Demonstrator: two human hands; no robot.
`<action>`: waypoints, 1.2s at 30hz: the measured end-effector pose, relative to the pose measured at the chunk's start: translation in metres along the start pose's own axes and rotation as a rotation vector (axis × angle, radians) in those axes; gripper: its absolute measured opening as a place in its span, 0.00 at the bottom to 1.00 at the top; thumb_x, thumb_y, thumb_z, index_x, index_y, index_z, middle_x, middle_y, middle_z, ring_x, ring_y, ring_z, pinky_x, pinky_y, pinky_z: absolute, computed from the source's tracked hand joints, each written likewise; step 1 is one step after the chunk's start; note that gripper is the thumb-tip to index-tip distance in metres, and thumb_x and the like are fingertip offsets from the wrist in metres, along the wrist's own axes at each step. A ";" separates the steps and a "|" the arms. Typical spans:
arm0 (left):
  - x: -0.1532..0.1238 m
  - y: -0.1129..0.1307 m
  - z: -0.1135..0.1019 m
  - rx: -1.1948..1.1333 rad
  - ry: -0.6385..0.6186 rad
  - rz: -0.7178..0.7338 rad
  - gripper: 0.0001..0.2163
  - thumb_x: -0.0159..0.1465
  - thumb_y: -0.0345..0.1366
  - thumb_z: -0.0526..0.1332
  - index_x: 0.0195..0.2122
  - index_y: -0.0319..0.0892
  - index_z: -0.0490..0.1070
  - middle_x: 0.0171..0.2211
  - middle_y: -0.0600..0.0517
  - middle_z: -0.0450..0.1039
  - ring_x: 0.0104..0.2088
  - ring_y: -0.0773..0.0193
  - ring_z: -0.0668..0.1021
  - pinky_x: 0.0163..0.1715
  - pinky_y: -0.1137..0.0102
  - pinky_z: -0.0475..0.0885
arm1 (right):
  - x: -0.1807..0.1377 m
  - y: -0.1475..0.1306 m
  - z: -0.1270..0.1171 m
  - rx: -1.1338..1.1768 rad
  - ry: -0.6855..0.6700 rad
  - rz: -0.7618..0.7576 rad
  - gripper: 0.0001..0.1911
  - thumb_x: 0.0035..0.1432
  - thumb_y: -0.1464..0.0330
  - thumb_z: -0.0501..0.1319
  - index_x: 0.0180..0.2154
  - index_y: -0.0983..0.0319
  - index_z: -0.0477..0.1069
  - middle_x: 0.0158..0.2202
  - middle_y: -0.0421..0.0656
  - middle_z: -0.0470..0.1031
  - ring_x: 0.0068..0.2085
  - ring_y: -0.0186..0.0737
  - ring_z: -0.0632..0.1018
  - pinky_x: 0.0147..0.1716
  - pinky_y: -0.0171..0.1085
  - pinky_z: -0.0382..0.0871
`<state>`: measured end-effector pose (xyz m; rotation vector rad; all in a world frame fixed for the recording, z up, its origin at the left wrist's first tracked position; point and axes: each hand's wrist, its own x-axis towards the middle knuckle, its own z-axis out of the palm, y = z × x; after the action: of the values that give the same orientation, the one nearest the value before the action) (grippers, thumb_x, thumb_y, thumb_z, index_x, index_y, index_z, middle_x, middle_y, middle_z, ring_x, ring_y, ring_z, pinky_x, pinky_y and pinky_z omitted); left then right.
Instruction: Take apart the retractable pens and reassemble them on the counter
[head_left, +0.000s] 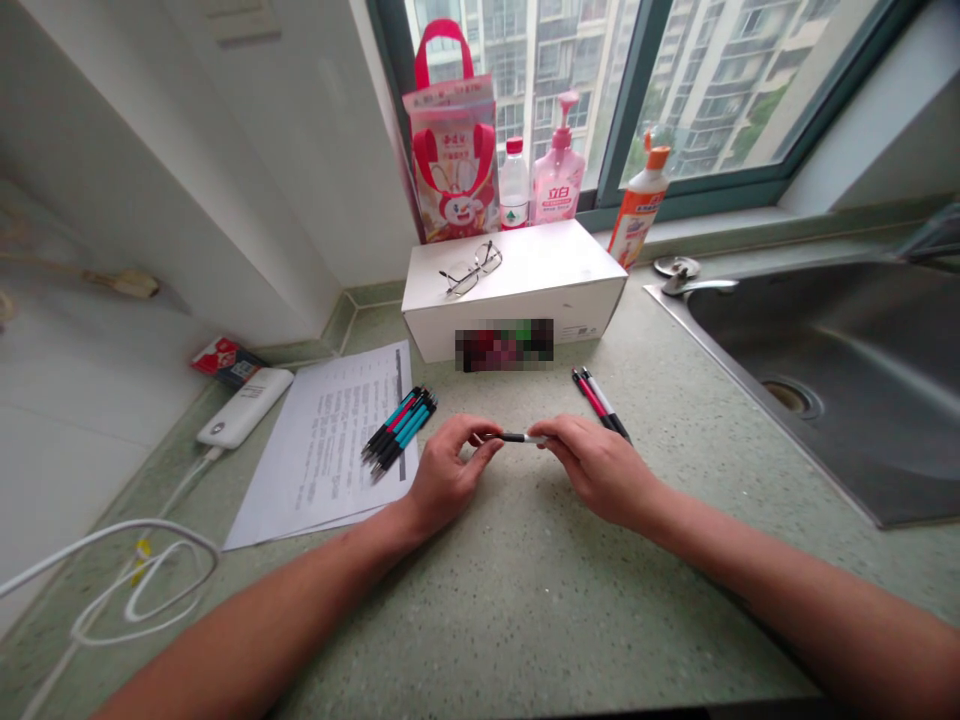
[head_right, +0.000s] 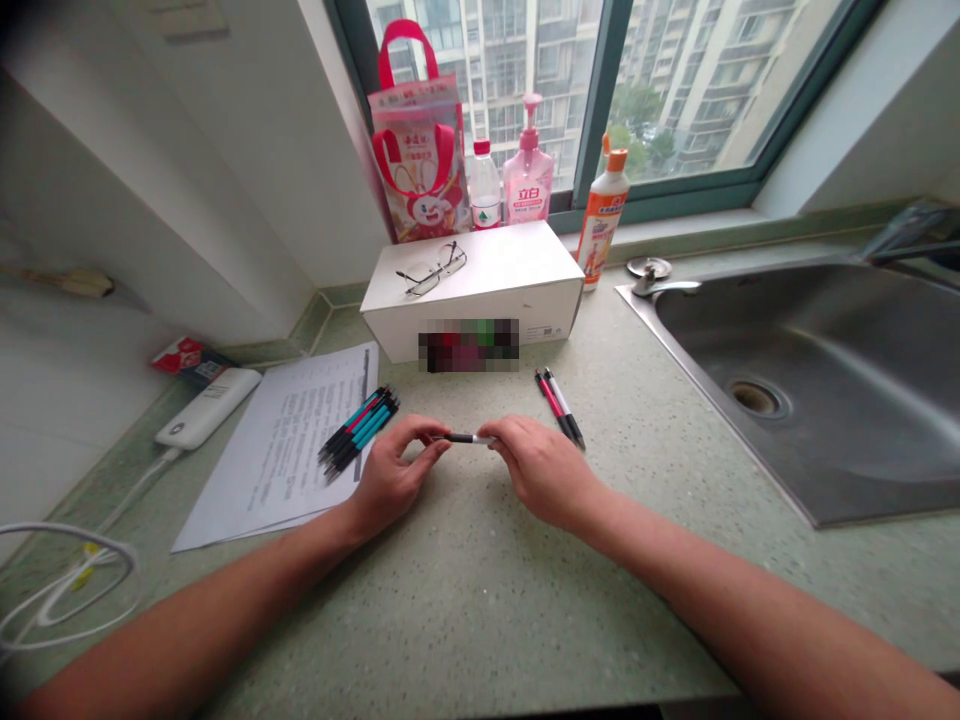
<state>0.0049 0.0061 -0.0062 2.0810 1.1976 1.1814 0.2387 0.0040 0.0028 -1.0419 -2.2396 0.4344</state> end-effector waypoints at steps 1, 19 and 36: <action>0.000 0.000 0.000 0.001 -0.002 -0.015 0.05 0.68 0.35 0.63 0.42 0.42 0.75 0.36 0.50 0.79 0.34 0.64 0.79 0.37 0.68 0.76 | 0.000 0.000 0.000 -0.001 -0.004 0.001 0.11 0.70 0.72 0.51 0.47 0.61 0.71 0.41 0.47 0.80 0.43 0.43 0.80 0.42 0.42 0.74; 0.001 0.001 -0.002 0.030 -0.027 0.054 0.02 0.67 0.33 0.64 0.39 0.42 0.76 0.34 0.50 0.78 0.35 0.62 0.79 0.38 0.66 0.75 | 0.000 0.000 0.000 0.011 -0.020 0.011 0.11 0.70 0.71 0.52 0.47 0.61 0.72 0.41 0.47 0.80 0.43 0.43 0.81 0.42 0.42 0.75; 0.000 0.006 -0.003 0.045 0.079 0.185 0.03 0.67 0.29 0.64 0.40 0.43 0.75 0.35 0.51 0.79 0.37 0.62 0.78 0.40 0.64 0.74 | 0.003 -0.003 -0.002 0.395 -0.087 0.215 0.12 0.67 0.69 0.55 0.47 0.62 0.74 0.37 0.46 0.82 0.35 0.39 0.79 0.35 0.39 0.73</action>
<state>0.0048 0.0028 0.0001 2.2369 1.0935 1.3425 0.2367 0.0044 0.0066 -1.0661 -2.0058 0.9869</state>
